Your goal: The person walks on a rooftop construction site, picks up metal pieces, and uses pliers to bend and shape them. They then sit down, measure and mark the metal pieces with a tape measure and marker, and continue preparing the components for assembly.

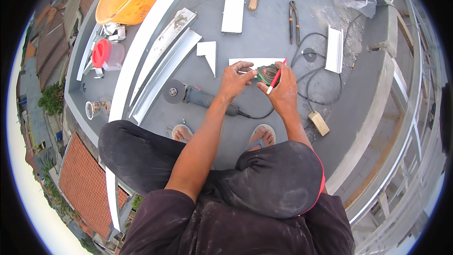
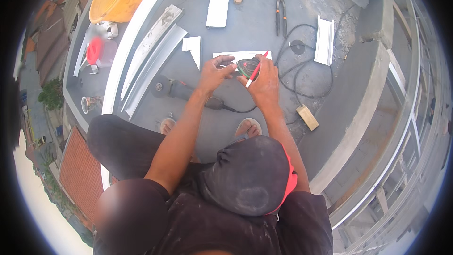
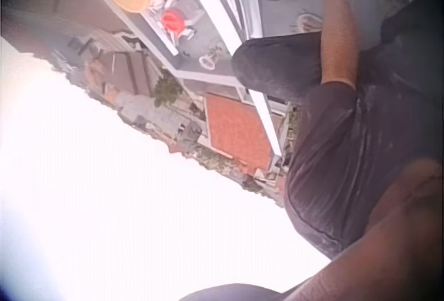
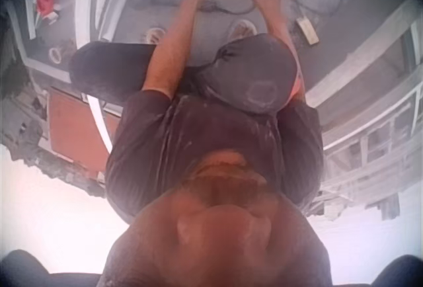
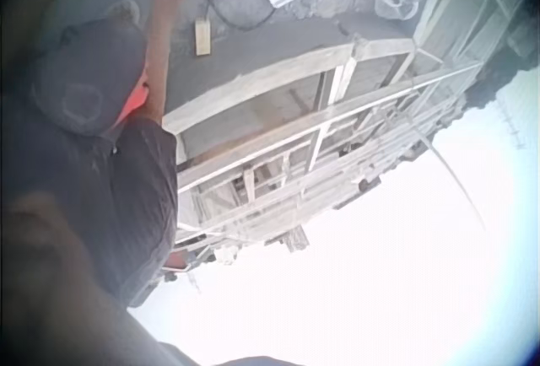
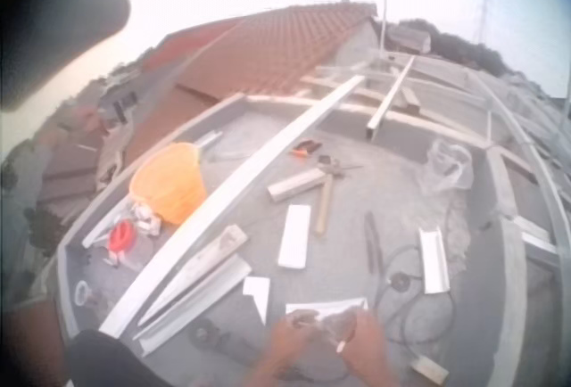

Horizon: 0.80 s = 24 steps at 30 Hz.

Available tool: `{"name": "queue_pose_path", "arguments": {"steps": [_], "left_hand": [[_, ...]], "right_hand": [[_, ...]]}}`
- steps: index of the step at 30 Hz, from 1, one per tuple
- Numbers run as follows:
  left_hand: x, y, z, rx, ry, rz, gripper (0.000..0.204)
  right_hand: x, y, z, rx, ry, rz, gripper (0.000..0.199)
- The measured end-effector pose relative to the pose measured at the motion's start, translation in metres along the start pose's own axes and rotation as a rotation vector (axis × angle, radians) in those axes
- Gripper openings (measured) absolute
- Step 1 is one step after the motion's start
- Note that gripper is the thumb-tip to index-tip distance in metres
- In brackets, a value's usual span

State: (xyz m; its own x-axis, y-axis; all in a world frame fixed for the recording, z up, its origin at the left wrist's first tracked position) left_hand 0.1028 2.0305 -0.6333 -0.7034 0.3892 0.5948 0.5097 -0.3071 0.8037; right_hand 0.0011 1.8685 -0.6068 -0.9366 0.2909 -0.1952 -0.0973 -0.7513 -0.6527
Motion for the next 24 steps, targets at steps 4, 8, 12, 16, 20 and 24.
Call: {"name": "queue_pose_path", "arguments": {"steps": [4,8,12,16,20,24], "left_hand": [[-0.007,-0.001,0.032,-0.052,-0.055,0.016,0.04],[-0.009,-0.003,0.04,-0.107,-0.095,0.007,0.035],[-0.012,-0.013,0.05,-0.128,-0.114,0.031,0.031],[-0.034,-0.025,0.07,-0.193,0.167,-0.012,0.028],[-0.054,-0.026,0.058,-0.457,0.433,-0.177,0.025],[-0.062,-0.026,0.047,-0.58,0.588,-0.216,0.024]], "right_hand": [[-0.01,-0.016,-0.009,-0.064,-0.056,0.011,0.093],[-0.008,-0.016,-0.009,-0.107,-0.097,-0.004,0.091],[-0.009,0.001,-0.005,-0.016,-0.038,-0.004,0.09],[-0.012,0.034,-0.009,0.151,0.063,-0.085,0.089],[-0.013,0.044,-0.027,0.226,0.103,-0.119,0.088],[-0.012,0.044,-0.044,0.263,0.181,-0.137,0.088]]}}
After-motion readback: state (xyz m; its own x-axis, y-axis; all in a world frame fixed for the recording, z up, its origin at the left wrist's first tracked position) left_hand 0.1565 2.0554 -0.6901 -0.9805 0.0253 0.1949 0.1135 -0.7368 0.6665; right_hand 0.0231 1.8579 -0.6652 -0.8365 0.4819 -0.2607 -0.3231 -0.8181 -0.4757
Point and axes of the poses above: each hand's wrist, its own x-axis away from the middle knuckle, its own z-axis out of the back of the hand, y = z × x, the point moved 1 cm from there along -x, towards the middle knuckle, and after that the axes turned 9 degrees about z, right-handed, at the moved point
